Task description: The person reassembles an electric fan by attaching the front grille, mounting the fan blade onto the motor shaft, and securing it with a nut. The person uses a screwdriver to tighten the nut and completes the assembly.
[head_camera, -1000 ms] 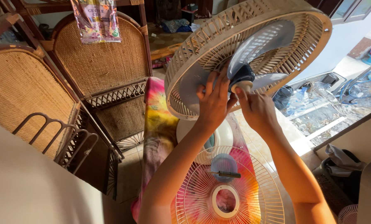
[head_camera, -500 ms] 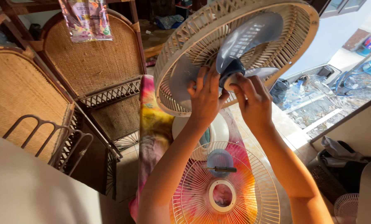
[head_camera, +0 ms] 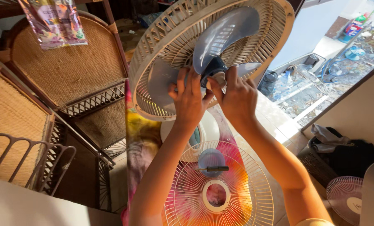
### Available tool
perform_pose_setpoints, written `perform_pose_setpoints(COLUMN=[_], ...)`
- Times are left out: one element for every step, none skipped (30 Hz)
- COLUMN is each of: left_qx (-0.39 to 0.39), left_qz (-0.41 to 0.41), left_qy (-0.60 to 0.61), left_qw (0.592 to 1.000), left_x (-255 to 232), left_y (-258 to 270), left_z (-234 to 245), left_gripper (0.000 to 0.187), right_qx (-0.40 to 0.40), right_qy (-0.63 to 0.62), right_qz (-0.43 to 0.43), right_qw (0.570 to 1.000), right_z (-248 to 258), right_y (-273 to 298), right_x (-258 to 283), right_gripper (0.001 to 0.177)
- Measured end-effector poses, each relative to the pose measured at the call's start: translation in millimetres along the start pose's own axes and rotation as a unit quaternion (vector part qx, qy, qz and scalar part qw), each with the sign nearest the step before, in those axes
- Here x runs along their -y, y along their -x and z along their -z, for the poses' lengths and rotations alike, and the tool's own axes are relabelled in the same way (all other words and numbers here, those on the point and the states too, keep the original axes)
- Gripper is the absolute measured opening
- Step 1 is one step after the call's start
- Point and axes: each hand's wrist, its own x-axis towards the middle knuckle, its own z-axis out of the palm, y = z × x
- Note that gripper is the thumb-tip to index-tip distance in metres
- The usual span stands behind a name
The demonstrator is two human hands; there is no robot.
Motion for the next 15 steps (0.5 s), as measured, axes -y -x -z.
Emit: perform_pose_setpoints(left_qx=[-0.006,-0.010,-0.016,-0.021,-0.023,-0.025,-0.028,-0.015,-0.002,0.012,0.009,0.005,0.002,-0.001,-0.004], left_qz=[-0.002,-0.005,-0.010,-0.014,-0.015,-0.017,-0.018,-0.013,-0.006,0.000,-0.004,-0.009,-0.013,-0.014,-0.017], left_qy=[-0.006,-0.013,-0.020,-0.027,-0.022,-0.017,-0.011,-0.015,-0.020,-0.024,-0.021,-0.018,-0.014,-0.015,-0.016], left_qw=[1.000,1.000,1.000,0.999,0.999,0.999,0.999,1.000,1.000,1.000,1.000,1.000,1.000,1.000,1.000], left_x=[-0.9,-2.4,-3.0,-3.5,-3.1,-2.7,-2.4,-1.8,-1.2,-1.1,-1.0,-1.2,-1.7,-2.3,-3.2], left_y=[1.0,2.3,2.2,2.1,1.3,0.3,-0.4,-0.4,0.6,0.9,0.1,-0.8,-0.7,0.1,0.1], left_z=[-1.4,-2.6,-3.5,-3.7,-2.9,-1.7,-0.8,0.7,2.7,3.6,4.2,4.2,3.7,3.4,2.4], left_gripper=[0.082,0.081,0.080,0.078,0.079,0.080,0.081,0.083,0.084,0.086,0.086,0.086,0.085,0.085,0.084], right_qx=[-0.011,-0.022,-0.008,0.006,0.021,0.032,0.043,0.054,0.072,0.089,0.107,0.112,0.118,0.123,0.115], right_qy=[-0.046,-0.092,-0.071,-0.050,-0.031,-0.080,-0.129,-0.178,-0.193,-0.208,-0.224,-0.205,-0.185,-0.165,-0.159], right_qz=[-0.008,-0.015,-0.013,-0.011,-0.007,-0.018,-0.028,-0.037,-0.034,-0.030,-0.028,-0.023,-0.018,-0.013,-0.008], right_qw=[0.999,0.995,0.997,0.999,0.999,0.996,0.990,0.982,0.978,0.974,0.968,0.972,0.975,0.978,0.981], right_z=[0.4,2.0,3.5,5.6,7.5,11.4,16.5,20.7,24.1,27.3,29.4,30.9,31.9,32.3,32.1], right_y=[0.9,1.9,1.6,1.0,-0.9,-2.0,-2.0,-1.6,-0.6,0.3,0.9,1.0,1.8,3.2,4.1], right_x=[3.5,6.2,8.8,11.1,13.2,13.7,12.9,12.5,12.3,11.5,11.6,11.2,10.8,10.9,10.8], right_gripper=[0.035,0.036,0.033,0.031,0.028,0.032,0.035,0.039,0.037,0.035,0.034,0.033,0.033,0.033,0.031])
